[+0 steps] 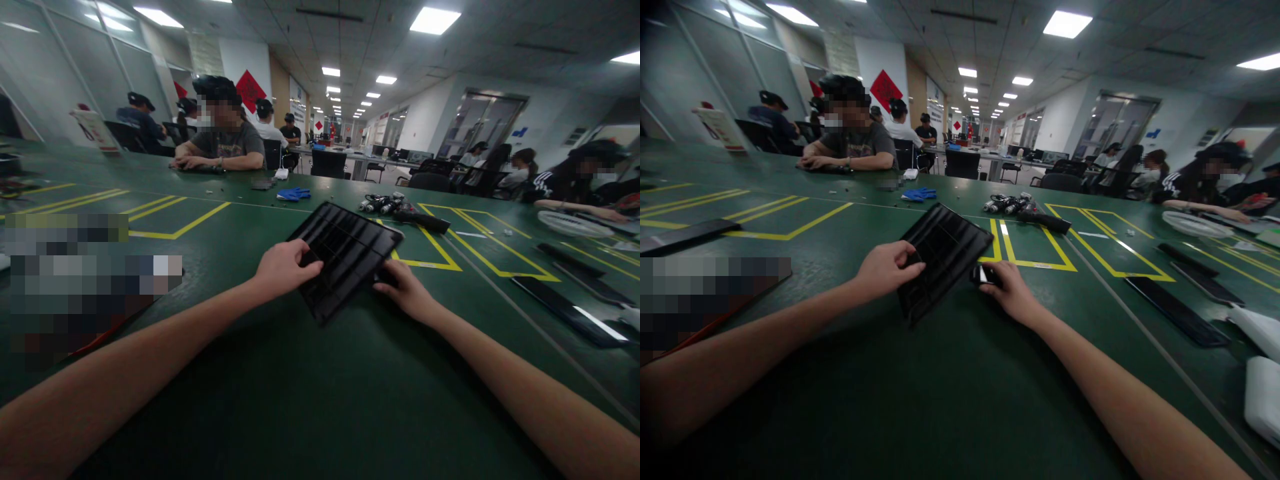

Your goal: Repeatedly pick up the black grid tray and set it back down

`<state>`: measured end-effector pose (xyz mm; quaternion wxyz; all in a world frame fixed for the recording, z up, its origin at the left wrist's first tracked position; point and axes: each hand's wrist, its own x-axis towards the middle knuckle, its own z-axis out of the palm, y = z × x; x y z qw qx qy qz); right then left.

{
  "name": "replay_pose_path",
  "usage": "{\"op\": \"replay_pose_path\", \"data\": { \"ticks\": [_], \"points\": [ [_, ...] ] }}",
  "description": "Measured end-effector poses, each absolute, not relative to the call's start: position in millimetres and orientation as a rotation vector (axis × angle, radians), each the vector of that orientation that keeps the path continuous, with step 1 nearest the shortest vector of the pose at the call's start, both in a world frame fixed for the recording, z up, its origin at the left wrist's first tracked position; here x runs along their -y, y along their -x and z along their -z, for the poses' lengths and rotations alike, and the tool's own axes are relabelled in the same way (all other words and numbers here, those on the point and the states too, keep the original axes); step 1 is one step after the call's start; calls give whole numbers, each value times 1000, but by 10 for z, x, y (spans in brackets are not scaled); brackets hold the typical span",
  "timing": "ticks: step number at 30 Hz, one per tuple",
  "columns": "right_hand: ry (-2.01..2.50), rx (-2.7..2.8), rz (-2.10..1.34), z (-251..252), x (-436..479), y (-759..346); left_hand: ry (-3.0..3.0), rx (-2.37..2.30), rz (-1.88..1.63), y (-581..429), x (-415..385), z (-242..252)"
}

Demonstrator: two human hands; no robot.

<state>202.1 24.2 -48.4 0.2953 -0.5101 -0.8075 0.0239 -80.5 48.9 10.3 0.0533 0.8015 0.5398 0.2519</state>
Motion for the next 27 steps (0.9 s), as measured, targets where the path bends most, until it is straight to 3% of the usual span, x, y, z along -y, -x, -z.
{"op": "replay_pose_path", "data": {
  "ticks": [6,10,13,17,23,27],
  "points": [
    [1868,1913,126,419,-411,-2586,-2143,-2367,-415,1481,-1107,-202],
    [2003,1968,140,462,-437,-2728,-2049,-2453,-187,1773,-1275,-169],
    [1998,2003,272,465,-434,-2690,-2115,-2424,-209,1791,-1258,-189],
    [1823,1877,417,380,-342,-2432,-2408,-2267,-408,1451,-1040,-178],
    [1399,2330,58,290,29,-1742,-2762,-1363,-309,773,-656,139],
    [1281,2559,-130,306,137,-1571,-2764,-1298,-319,753,-668,218]
  ]
}}
